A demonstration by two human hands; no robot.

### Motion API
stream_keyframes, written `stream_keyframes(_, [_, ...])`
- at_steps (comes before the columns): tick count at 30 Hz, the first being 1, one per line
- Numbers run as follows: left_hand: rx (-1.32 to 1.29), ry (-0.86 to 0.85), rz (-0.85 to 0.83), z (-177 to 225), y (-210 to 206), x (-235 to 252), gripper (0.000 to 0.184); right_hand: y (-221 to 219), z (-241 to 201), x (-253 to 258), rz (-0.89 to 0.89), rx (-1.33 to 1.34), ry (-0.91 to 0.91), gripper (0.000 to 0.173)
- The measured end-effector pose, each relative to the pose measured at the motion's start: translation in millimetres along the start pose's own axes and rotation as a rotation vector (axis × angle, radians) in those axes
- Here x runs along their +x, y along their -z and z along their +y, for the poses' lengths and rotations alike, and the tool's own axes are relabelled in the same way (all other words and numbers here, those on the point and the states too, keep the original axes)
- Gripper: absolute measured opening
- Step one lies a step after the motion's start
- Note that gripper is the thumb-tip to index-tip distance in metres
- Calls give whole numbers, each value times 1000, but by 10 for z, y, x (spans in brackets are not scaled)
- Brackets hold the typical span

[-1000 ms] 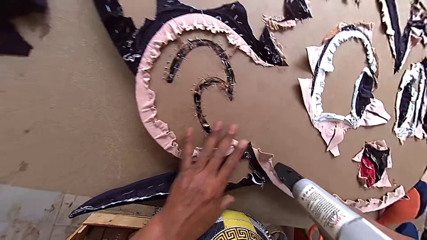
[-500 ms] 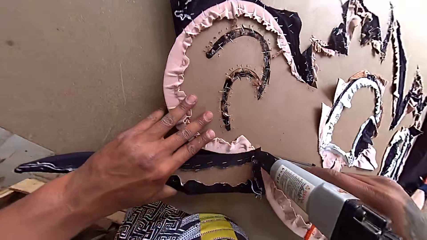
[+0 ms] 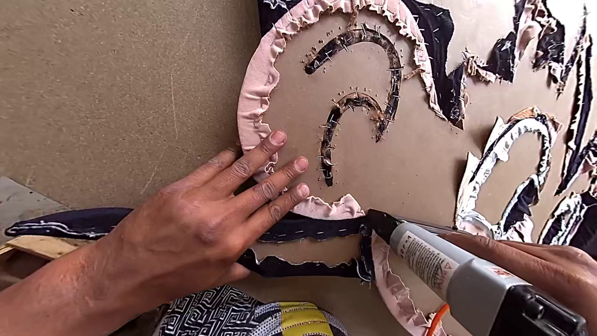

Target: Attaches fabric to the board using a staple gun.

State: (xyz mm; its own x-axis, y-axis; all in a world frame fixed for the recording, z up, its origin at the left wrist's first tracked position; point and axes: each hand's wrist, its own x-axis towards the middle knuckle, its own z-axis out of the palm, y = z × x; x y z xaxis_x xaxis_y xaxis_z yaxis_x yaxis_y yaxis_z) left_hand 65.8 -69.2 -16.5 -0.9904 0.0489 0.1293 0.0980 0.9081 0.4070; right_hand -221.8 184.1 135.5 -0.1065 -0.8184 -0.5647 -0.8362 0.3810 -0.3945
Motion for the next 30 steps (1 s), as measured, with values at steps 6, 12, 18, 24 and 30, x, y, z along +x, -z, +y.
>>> stream_keyframes(6, [6, 7, -5, 3, -8, 4, 98, 7, 13, 35, -14, -39, 23, 36])
stream_keyframes(12, [8, 11, -1, 7, 1, 6, 103, 11, -131, 59, -19, 14, 43, 38])
stream_keyframes(18, [-5, 15, 15, 6, -3, -2, 101, -91, -230, 124, 9, 34, 69, 41])
stream_keyframes(24, [-27, 24, 8, -4, -17, -10, 105, -139, -281, 124, 3, 1, 44, 43])
stream_keyframes(30, [-52, 28, 21, -14, -20, -8, 104, -134, -417, 179, 10, 57, 14, 39])
